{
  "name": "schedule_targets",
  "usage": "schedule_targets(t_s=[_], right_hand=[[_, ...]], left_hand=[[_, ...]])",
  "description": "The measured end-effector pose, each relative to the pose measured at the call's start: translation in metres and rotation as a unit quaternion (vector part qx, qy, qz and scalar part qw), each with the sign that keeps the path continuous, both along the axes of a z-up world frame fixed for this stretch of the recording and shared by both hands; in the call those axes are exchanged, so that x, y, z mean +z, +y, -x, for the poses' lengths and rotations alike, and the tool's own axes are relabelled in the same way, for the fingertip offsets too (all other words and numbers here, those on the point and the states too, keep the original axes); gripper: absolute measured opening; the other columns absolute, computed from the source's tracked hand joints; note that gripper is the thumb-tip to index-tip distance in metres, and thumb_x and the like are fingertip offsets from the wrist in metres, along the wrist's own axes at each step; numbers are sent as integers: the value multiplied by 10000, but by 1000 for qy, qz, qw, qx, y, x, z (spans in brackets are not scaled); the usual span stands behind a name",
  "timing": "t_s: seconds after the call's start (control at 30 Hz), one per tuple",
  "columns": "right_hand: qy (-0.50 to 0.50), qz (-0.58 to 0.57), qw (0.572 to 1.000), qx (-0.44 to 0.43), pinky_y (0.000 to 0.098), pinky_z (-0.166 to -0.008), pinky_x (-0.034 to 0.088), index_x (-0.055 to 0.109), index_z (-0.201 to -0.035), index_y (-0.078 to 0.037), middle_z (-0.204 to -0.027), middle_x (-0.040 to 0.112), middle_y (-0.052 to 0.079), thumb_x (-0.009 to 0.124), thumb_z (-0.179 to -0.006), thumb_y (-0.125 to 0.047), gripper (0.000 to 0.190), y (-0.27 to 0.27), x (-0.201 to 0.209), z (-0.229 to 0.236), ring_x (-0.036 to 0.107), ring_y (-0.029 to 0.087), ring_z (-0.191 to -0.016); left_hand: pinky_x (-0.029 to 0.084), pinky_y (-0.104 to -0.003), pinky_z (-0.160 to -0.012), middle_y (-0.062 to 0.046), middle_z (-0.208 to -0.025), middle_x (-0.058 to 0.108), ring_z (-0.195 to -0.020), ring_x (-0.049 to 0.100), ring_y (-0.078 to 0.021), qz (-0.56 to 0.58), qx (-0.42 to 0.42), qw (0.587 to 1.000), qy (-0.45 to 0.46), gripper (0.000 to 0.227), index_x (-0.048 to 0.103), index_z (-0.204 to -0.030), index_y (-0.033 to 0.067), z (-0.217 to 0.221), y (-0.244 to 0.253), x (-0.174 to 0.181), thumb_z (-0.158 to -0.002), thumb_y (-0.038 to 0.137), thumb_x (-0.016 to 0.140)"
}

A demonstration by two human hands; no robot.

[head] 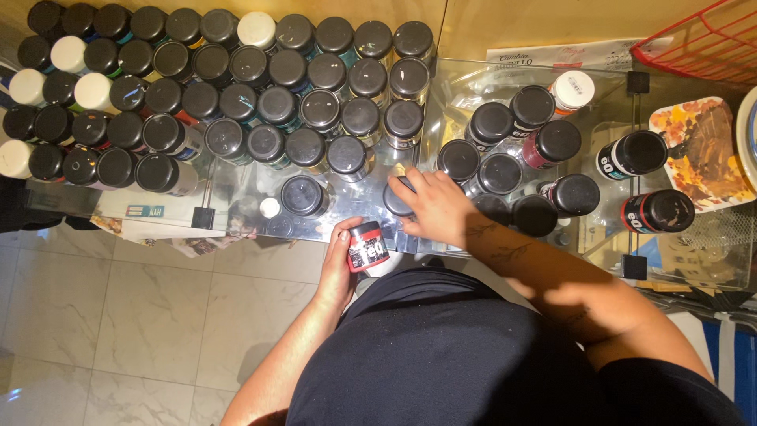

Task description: The person organizes jars on a glass table by picking up jars from a crowded arrangement and placing them into a new clustered group.

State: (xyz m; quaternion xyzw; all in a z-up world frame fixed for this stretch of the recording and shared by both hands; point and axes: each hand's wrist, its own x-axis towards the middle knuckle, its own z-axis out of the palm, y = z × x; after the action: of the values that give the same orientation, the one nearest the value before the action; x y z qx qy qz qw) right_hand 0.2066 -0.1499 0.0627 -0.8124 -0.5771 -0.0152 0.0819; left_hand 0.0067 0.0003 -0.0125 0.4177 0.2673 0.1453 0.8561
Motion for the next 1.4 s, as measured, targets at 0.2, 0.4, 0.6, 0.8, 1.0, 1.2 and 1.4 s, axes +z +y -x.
schedule_targets(t_s=[0.2,0.4,0.6,0.8,1.0,1.2,1.4], right_hand=[[31,6,998,63,444,-962,469,483,-1473,-150,-1295,540,164,726,-769,-444,800,-22,11,-13,673,345,-1039],[21,-22,991,130,430,-921,485,516,-1445,-172,-1228,553,133,680,-736,-530,811,-40,-14,-32,653,310,-1038],[-11,-70,980,185,423,-904,495,557,-1419,-154,-1227,588,156,657,-731,-531,791,-56,-17,-46,631,331,-1119],[0,-66,984,166,538,-1028,417,520,-1453,-131,-1466,494,211,709,-783,-390,743,-68,36,-15,486,395,-1358],[45,-152,974,162,494,-1030,443,637,-1334,-189,-1406,561,108,612,-929,-404,459,-88,17,-8,541,325,-1309],[88,-266,951,130,447,-945,549,721,-1163,-95,-1164,695,141,742,-888,-280,331,-122,12,-47,691,337,-1095],[45,-250,957,-139,380,-978,516,759,-1179,-187,-1112,684,-10,726,-985,-210,198,-205,24,-113,684,242,-1090]], left_hand=[[653,-564,-778,-291,-1124,683,-930,744,-388,132,81,988,13,524,546,-1361,24,-21,-4,32,-1048,443,509],[638,-535,-886,-299,-1139,597,-1011,708,-398,304,118,945,21,823,434,-1395,-20,-33,-4,84,-921,614,660],[595,-557,-978,-305,-1206,604,-1106,686,-446,257,87,961,-54,824,432,-1368,-37,-43,-7,85,-907,598,681],[479,-370,-1107,-143,-1325,594,-1220,574,-218,-220,53,970,-89,785,431,-1451,54,-42,-7,84,-812,138,879],[421,-511,-1109,-140,-1384,609,-1237,548,-363,-717,-30,696,15,988,502,-1504,97,-73,12,102,-663,336,961],[357,-531,-1158,-164,-1437,529,-1326,506,-366,-780,-181,598,34,1079,368,-1584,95,-116,29,110,-662,215,916],[213,-588,-1215,-128,-1436,531,-1376,486,-312,-817,-268,505,73,1069,383,-1575,139,-136,33,107,-643,257,893]])
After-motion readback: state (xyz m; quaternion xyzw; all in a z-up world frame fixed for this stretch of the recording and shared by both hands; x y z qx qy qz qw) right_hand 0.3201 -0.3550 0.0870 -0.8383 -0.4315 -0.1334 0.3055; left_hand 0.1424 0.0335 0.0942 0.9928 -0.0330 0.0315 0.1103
